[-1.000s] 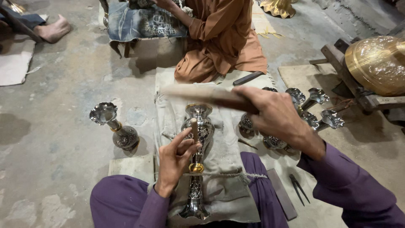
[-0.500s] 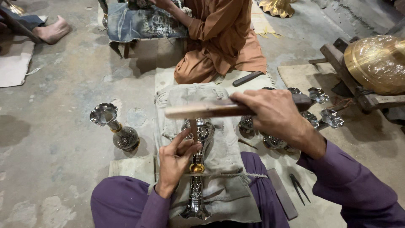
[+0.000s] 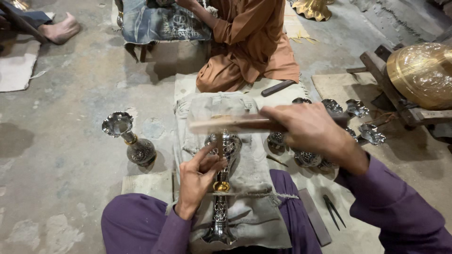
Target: The person sits on the floor holding a small chisel against an ornate silver vase resting on a cloth pad on their lap, and strikes the chisel with a wooden mallet to engrave decorative patterns into the metal, repositioning the chisel repeatedly around the vase surface.
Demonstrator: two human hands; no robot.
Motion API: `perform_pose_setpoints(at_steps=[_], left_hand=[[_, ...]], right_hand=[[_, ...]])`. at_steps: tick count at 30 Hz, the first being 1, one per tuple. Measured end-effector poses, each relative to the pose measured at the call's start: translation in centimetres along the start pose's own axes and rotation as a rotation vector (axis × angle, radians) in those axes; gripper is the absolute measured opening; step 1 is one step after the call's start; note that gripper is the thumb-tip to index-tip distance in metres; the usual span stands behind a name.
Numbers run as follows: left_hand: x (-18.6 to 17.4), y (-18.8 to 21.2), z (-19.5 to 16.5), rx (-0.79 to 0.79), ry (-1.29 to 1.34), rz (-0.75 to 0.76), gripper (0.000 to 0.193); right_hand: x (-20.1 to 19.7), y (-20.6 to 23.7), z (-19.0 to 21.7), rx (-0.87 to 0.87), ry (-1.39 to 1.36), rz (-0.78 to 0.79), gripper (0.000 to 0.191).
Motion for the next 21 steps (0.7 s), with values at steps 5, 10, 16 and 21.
perform_pose_setpoints(at_steps=[5,10,16,21], left_hand=[[-0.2,0.1,0.1,0.015,0.154,0.040,0.050],[-0.5,0.3,0.2,-0.015,0.061,0.015,0.052],[-0.4,0.2,0.1,0.023,0.064,0.011,0.052],[-0.5,0.2,0.3,-0.003,0.079,0.017,0.051]], right_hand=[[-0.4,-0.1,0.0,-0.070,-0.061,-0.165,0.064],[0.3,-0.2,0.0,-0.040,0.092,0.112,0.075],[0.6,-0.3,-0.2,0.016,-0.384,-0.123,0.050],[0.4,0.0,0.1,-0.163,0.026,-0.187,0.067]])
Point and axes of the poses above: each hand's wrist, its own y-axis away from the middle knuckle, its own x-axis out of the palm, z = x × y, the point moved 1 cm from there along -y, towards the middle knuckle, and after that the axes turned 7 degrees about -z, right-handed, at the moved point
